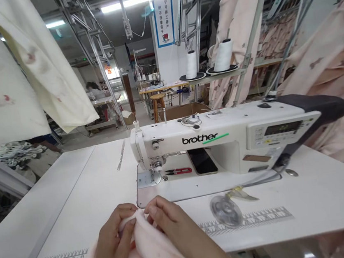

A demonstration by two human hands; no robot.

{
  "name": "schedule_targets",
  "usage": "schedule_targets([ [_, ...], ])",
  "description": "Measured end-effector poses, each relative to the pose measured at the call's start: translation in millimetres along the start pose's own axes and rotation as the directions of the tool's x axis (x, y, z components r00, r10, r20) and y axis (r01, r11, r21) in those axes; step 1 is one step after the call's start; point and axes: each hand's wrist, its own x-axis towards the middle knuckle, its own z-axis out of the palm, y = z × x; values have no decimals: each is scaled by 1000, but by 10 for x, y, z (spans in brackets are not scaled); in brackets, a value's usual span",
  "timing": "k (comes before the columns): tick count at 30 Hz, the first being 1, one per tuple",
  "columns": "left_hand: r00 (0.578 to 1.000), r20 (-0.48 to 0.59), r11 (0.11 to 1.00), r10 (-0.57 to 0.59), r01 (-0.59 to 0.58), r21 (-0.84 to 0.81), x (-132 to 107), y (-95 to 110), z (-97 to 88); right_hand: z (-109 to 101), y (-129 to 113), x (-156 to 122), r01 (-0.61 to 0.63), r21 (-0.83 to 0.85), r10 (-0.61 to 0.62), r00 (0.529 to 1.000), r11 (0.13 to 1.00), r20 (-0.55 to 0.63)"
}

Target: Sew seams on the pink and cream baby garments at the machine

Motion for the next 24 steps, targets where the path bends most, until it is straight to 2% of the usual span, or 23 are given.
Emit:
schedule_targets([
  [2,999,-39,999,15,-13,52,3,51,17,47,-53,-56,32,-250,-56,995,968,-88],
  [3,998,-56,998,-19,22,61,14,82,22,72,-66,-67,22,-364,-73,989,931,-127],
  [5,982,-58,983,-180,181,6,66,142,7,100,-66,-52,18,-523,-125,978,852,-170],
  [6,963,-14,962,-270,269,-46,110,163,-16,94,-58,-32,46,-554,-163,973,831,-165],
  [8,916,173,913,-363,386,-131,227,182,-84,44,-38,24,152,-518,-237,966,842,-102],
  [10,869,357,897,-342,415,-152,366,174,-153,-39,-14,93,254,-446,-294,955,858,-21],
  [12,859,403,912,-315,392,-122,504,146,-187,-126,20,175,287,-430,-321,947,856,-7],
  [15,861,393,903,-321,404,-149,698,46,-130,-237,113,339,204,-431,-285,949,879,-132],
  [19,795,514,802,-322,518,-298,909,-241,70,-366,288,607,67,-439,-208,936,896,-283],
  [22,765,525,799,-374,553,-236,988,-478,200,-434,372,796,-59,-564,-155,933,824,-324],
  [24,776,486,850,-402,513,-118,1014,-579,248,-456,392,914,-146,-618,-103,931,773,-350],
])
